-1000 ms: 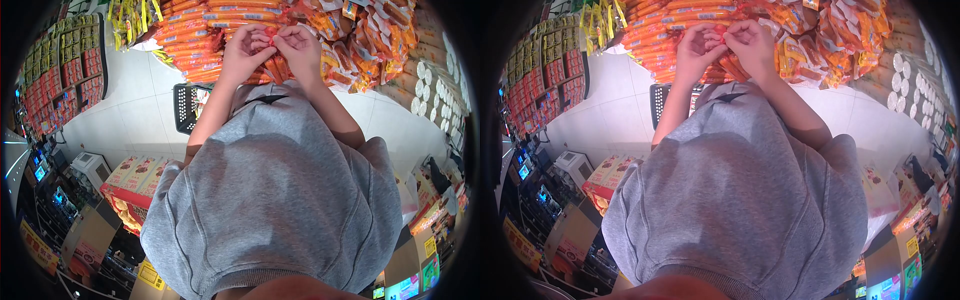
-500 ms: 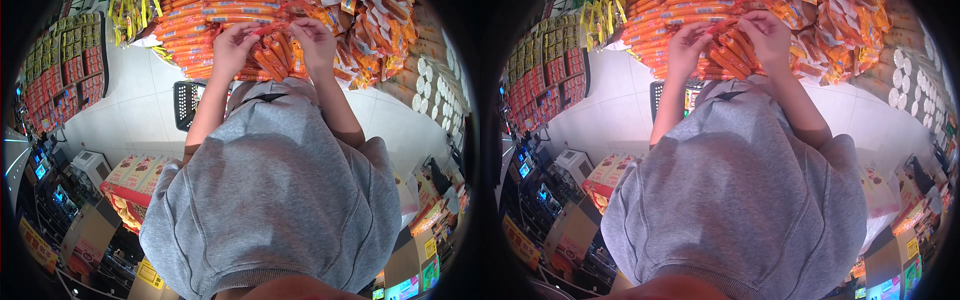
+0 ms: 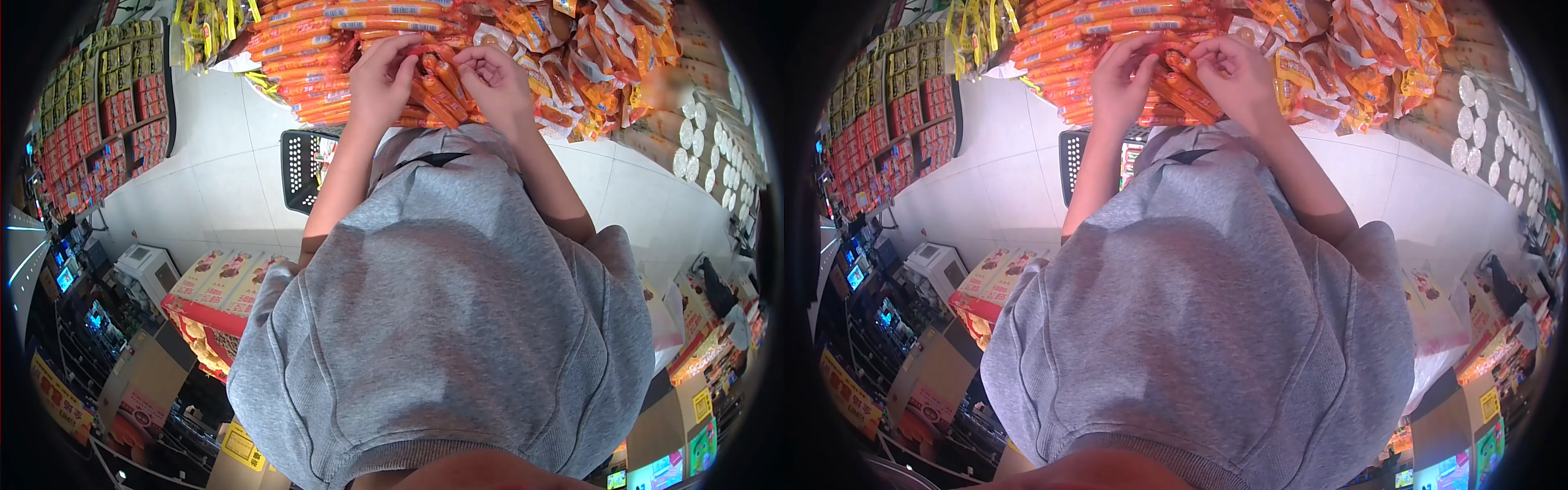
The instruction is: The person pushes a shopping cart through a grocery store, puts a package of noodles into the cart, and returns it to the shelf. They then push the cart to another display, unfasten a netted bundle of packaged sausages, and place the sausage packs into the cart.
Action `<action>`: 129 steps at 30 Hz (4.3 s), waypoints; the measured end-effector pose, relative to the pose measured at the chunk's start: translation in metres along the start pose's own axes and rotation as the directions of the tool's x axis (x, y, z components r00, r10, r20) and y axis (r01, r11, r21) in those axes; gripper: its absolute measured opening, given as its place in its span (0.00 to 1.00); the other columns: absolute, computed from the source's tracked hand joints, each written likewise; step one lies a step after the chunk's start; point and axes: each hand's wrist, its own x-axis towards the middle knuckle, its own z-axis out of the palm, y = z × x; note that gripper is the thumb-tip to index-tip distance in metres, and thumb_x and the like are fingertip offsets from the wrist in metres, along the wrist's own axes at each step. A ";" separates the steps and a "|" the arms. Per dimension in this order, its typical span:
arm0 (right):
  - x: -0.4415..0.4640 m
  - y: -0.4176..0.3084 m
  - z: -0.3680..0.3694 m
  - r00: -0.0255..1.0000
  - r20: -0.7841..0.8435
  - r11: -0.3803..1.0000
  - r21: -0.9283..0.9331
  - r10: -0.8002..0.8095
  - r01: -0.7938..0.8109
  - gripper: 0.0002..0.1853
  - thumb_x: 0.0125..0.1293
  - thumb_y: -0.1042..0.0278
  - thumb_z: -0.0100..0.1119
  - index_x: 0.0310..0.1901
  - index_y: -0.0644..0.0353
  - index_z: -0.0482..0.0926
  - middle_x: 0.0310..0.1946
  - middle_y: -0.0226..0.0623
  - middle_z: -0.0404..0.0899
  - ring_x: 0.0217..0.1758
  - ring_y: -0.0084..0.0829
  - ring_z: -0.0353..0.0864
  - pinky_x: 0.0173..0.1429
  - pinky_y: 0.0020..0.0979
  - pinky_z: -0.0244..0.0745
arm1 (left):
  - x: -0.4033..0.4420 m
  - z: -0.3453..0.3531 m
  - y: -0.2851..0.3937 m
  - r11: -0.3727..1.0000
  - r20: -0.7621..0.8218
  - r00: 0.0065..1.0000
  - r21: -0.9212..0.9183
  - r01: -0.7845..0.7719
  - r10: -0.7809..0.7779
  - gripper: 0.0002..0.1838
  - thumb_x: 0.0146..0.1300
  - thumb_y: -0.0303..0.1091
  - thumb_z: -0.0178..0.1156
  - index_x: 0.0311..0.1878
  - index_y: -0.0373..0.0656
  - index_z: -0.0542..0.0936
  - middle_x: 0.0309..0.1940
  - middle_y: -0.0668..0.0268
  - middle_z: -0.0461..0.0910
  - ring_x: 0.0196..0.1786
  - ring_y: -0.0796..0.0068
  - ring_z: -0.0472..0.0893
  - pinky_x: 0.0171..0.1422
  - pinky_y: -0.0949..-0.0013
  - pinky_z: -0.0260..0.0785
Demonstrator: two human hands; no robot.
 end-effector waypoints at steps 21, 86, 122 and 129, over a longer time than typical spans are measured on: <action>0.006 -0.022 0.020 0.940 0.024 0.835 -0.452 -0.341 0.314 0.07 0.56 0.71 0.65 0.37 0.58 0.83 0.32 0.38 0.81 0.34 0.38 0.83 0.37 0.33 0.78 | -0.001 0.003 -0.019 0.676 0.097 0.991 -0.724 0.135 -0.093 0.17 0.66 0.19 0.56 0.58 0.32 0.73 0.44 0.55 0.84 0.48 0.76 0.82 0.54 0.76 0.73; 0.001 0.002 0.018 0.881 0.070 0.833 -0.298 -0.468 0.466 0.06 0.58 0.73 0.65 0.38 0.57 0.82 0.38 0.33 0.82 0.39 0.34 0.83 0.43 0.29 0.79 | 0.007 0.001 -0.014 0.896 0.173 0.965 -0.368 0.250 -0.199 0.05 0.65 0.23 0.57 0.43 0.38 0.75 0.34 0.66 0.80 0.33 0.77 0.81 0.35 0.72 0.76; 0.000 -0.005 0.034 0.952 -0.190 0.968 -0.122 -0.239 0.218 0.06 0.58 0.75 0.67 0.37 0.64 0.81 0.35 0.34 0.82 0.33 0.26 0.85 0.37 0.24 0.81 | -0.001 0.008 -0.001 0.790 0.162 0.941 -0.512 0.337 -0.296 0.07 0.71 0.26 0.53 0.48 0.37 0.76 0.42 0.65 0.80 0.45 0.76 0.81 0.52 0.71 0.77; 0.002 -0.001 0.027 0.881 -0.111 0.873 -0.241 -0.459 0.425 0.06 0.58 0.77 0.65 0.38 0.64 0.83 0.34 0.34 0.82 0.34 0.27 0.85 0.36 0.24 0.79 | -0.005 0.008 -0.006 0.795 0.155 0.960 -0.538 0.279 -0.232 0.07 0.69 0.24 0.55 0.49 0.37 0.76 0.39 0.67 0.81 0.43 0.78 0.81 0.50 0.75 0.76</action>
